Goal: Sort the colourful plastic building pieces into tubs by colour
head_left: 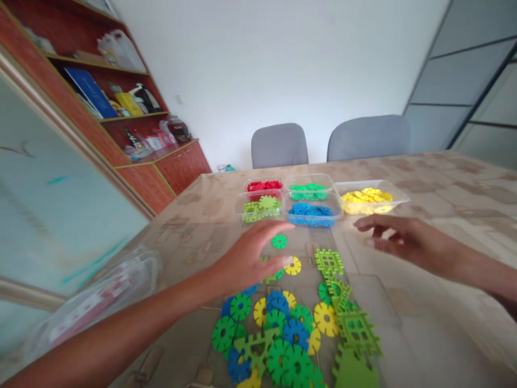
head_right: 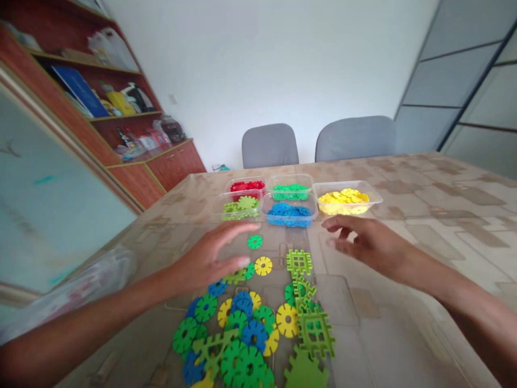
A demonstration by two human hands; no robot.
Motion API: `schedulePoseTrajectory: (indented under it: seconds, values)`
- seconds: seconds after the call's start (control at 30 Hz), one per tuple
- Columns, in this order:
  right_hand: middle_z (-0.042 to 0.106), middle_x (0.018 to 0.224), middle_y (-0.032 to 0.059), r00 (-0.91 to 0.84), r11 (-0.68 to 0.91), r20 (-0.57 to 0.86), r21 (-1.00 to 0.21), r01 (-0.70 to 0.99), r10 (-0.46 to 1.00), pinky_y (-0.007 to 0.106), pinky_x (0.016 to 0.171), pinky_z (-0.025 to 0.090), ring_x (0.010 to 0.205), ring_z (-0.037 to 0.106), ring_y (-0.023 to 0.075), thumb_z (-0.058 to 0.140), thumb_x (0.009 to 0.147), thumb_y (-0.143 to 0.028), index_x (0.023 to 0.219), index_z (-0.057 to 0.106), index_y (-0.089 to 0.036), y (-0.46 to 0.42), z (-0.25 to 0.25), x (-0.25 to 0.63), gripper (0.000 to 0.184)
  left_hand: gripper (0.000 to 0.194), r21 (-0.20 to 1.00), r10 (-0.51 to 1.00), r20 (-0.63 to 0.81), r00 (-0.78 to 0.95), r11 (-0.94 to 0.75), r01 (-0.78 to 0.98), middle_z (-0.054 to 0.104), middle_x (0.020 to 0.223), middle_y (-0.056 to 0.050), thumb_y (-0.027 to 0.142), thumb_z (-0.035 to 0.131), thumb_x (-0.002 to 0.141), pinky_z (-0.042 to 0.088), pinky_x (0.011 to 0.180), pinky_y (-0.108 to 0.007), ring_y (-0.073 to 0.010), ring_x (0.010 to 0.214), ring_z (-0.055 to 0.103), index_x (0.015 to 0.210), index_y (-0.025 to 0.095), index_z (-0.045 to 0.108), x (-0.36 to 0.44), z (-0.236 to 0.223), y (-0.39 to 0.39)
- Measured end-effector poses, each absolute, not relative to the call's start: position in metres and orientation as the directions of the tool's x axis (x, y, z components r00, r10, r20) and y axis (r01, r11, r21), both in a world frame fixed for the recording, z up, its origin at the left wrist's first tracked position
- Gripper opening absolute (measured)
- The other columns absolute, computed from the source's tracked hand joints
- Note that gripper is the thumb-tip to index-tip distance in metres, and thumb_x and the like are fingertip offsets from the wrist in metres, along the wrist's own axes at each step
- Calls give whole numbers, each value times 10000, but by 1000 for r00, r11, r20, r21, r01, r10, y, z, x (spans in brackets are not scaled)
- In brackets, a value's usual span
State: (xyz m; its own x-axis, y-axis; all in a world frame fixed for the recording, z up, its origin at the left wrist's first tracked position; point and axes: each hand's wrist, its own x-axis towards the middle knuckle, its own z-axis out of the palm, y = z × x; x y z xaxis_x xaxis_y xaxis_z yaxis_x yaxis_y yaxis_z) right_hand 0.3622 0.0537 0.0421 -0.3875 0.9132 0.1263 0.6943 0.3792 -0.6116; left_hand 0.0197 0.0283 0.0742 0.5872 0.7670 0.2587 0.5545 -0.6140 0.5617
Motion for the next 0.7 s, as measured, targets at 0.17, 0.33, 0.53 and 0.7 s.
schedulePoseTrajectory:
  seconds: [0.17, 0.33, 0.53, 0.7]
  values:
    - [280, 1551, 13, -653, 634, 129, -435, 639, 747, 554, 1013, 400, 1339, 331, 431, 714, 742, -509, 1473, 252, -415, -30, 20, 326, 870, 964, 367, 780, 76, 621, -601, 710, 141, 1578, -108, 623, 652, 759, 183, 1120, -572, -390, 1409, 192, 1507, 310, 130, -46, 23, -71]
    - [306, 1537, 67, -736, 686, 66, -426, 589, 673, 613, 890, 477, 1299, 366, 486, 796, 626, -308, 1463, 270, -423, -59, 8, 283, 995, 738, 192, 747, 114, 655, -664, 723, 151, 1575, -103, 443, 576, 893, 196, 1082, -633, -411, 1404, 193, 1496, 356, 161, -42, -38, -99]
    - [514, 1391, 146, -735, 663, 38, -465, 587, 677, 555, 995, 430, 1247, 459, 413, 721, 653, -146, 1357, 511, -247, -32, 4, 260, 741, 665, 293, 692, 125, 711, -710, 640, 76, 1584, -118, 486, 475, 934, 210, 1087, -640, -409, 1419, 123, 1498, 317, 165, -3, -43, -74]
    - [646, 1189, 128, -653, 607, 119, -519, 601, 748, 446, 913, 496, 1057, 611, 294, 586, 885, -323, 1221, 605, -234, -8, 16, 272, 348, 630, 445, 694, 170, 699, -687, 574, 172, 1575, -90, 522, 487, 918, 240, 1120, -565, -343, 1423, 180, 1460, 300, 256, -1, -5, -57]
